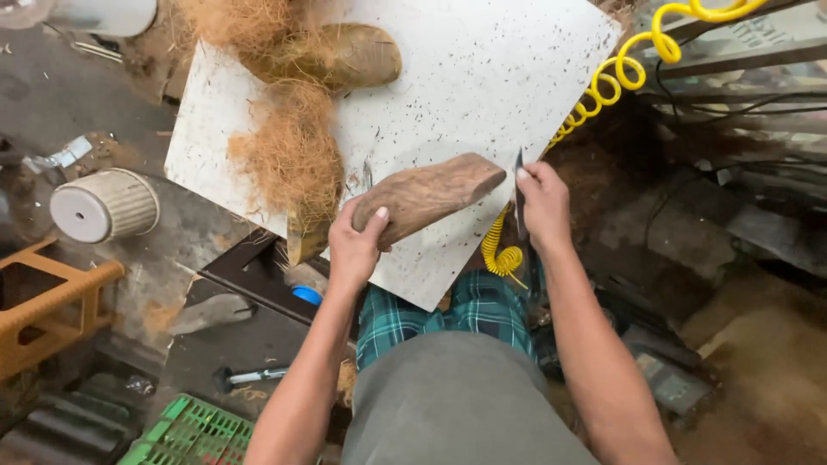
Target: Carving and shaping a wooden block, likely a shoe last, using a small hand-held blade.
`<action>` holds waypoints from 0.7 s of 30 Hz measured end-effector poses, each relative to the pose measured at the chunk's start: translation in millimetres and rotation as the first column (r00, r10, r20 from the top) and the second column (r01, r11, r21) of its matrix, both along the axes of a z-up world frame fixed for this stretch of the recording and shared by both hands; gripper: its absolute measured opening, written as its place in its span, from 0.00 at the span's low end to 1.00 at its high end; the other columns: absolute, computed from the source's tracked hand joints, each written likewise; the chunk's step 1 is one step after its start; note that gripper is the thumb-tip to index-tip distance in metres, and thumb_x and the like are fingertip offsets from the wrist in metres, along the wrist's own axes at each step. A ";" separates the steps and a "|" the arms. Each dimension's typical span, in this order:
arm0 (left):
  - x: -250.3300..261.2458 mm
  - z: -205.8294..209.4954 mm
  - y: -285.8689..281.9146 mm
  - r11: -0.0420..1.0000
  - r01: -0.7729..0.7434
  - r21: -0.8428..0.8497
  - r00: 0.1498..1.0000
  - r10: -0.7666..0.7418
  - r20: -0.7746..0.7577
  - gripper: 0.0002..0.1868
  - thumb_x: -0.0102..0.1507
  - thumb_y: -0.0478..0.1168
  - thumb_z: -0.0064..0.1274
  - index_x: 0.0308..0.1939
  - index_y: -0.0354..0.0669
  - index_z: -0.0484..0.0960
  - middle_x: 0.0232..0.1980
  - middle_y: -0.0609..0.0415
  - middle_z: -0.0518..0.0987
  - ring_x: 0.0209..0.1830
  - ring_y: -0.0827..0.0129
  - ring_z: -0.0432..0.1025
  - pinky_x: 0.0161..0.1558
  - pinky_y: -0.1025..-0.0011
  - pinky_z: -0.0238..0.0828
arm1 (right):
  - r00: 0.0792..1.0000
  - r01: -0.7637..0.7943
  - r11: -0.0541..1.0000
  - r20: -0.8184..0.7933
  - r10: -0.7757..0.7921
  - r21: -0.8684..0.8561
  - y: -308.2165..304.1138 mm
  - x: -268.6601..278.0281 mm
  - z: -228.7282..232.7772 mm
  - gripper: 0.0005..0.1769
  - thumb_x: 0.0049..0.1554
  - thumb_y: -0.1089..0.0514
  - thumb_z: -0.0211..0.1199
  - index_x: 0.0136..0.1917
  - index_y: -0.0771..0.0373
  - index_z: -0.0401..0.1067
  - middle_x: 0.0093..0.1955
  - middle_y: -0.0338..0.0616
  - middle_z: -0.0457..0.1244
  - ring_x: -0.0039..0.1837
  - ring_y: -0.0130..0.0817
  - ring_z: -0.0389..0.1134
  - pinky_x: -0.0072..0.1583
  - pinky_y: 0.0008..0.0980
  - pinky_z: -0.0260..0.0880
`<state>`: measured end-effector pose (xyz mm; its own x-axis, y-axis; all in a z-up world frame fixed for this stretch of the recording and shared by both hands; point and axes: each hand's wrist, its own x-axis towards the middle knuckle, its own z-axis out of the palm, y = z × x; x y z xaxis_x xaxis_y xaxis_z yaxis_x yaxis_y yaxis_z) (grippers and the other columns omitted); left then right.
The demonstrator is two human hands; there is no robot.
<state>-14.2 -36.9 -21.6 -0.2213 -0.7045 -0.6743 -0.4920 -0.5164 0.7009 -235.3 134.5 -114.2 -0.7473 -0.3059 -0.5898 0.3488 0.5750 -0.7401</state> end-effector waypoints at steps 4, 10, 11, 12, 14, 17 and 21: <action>-10.6 -4.7 -1.4 0.998 0.064 0.015 0.998 -0.064 0.005 0.20 0.59 0.43 0.60 0.55 0.45 0.81 0.44 0.38 0.81 0.39 0.58 0.78 0.36 0.57 0.79 | 0.984 0.125 0.982 0.144 -0.105 -0.141 30.0 13.8 -4.3 0.09 0.62 0.59 0.55 0.54 0.61 0.72 0.27 0.48 0.61 0.23 0.32 0.61 0.28 0.25 0.61; -17.0 -31.9 -6.4 0.951 0.287 -0.115 0.955 -0.275 0.111 0.28 0.60 0.43 0.60 0.64 0.49 0.73 0.58 0.36 0.76 0.61 0.41 0.71 0.60 0.48 0.67 | 0.993 0.081 0.991 0.091 -0.071 -0.105 49.2 12.2 -17.6 0.11 0.62 0.61 0.54 0.57 0.65 0.70 0.29 0.48 0.63 0.24 0.31 0.62 0.28 0.24 0.61; -15.6 -38.2 -4.8 0.906 0.361 -0.220 0.931 -0.334 0.150 0.28 0.61 0.43 0.59 0.64 0.46 0.73 0.58 0.38 0.75 0.61 0.42 0.70 0.61 0.47 0.66 | 0.993 0.095 0.991 0.077 -0.088 -0.096 52.4 11.7 -20.5 0.10 0.62 0.60 0.55 0.56 0.63 0.71 0.29 0.48 0.63 0.24 0.31 0.62 0.28 0.24 0.61; -14.2 -44.6 -3.3 0.844 0.432 -0.318 0.901 -0.387 0.197 0.27 0.62 0.43 0.58 0.65 0.42 0.72 0.58 0.40 0.74 0.61 0.42 0.69 0.61 0.47 0.66 | 0.993 0.110 0.990 0.062 -0.105 -0.087 55.5 11.0 -23.4 0.10 0.61 0.60 0.56 0.56 0.61 0.72 0.29 0.47 0.63 0.23 0.32 0.62 0.27 0.24 0.61; -13.9 -66.7 2.1 0.799 0.461 -0.387 0.887 -0.407 0.217 0.28 0.62 0.42 0.58 0.65 0.39 0.72 0.58 0.40 0.73 0.61 0.43 0.69 0.62 0.48 0.66 | 0.994 0.105 0.992 0.047 -0.101 -0.077 51.1 8.1 -18.8 0.10 0.61 0.60 0.56 0.56 0.61 0.72 0.29 0.47 0.62 0.24 0.32 0.62 0.27 0.24 0.61; -16.4 -88.5 8.6 0.721 0.493 -0.488 0.869 -0.436 0.235 0.28 0.62 0.40 0.58 0.65 0.35 0.71 0.58 0.40 0.73 0.62 0.45 0.68 0.63 0.49 0.66 | 0.997 0.079 0.995 0.003 -0.079 -0.057 53.0 -0.7 -21.0 0.10 0.62 0.61 0.56 0.57 0.61 0.72 0.29 0.48 0.63 0.25 0.32 0.63 0.28 0.25 0.62; -24.2 -103.8 14.0 0.632 0.515 -0.580 0.849 -0.472 0.240 0.28 0.63 0.40 0.56 0.65 0.32 0.71 0.58 0.37 0.72 0.63 0.45 0.67 0.65 0.52 0.64 | 0.995 -0.010 1.000 -0.099 0.007 -0.025 49.7 -13.8 -10.5 0.15 0.62 0.60 0.58 0.62 0.61 0.71 0.32 0.48 0.63 0.29 0.30 0.64 0.32 0.25 0.65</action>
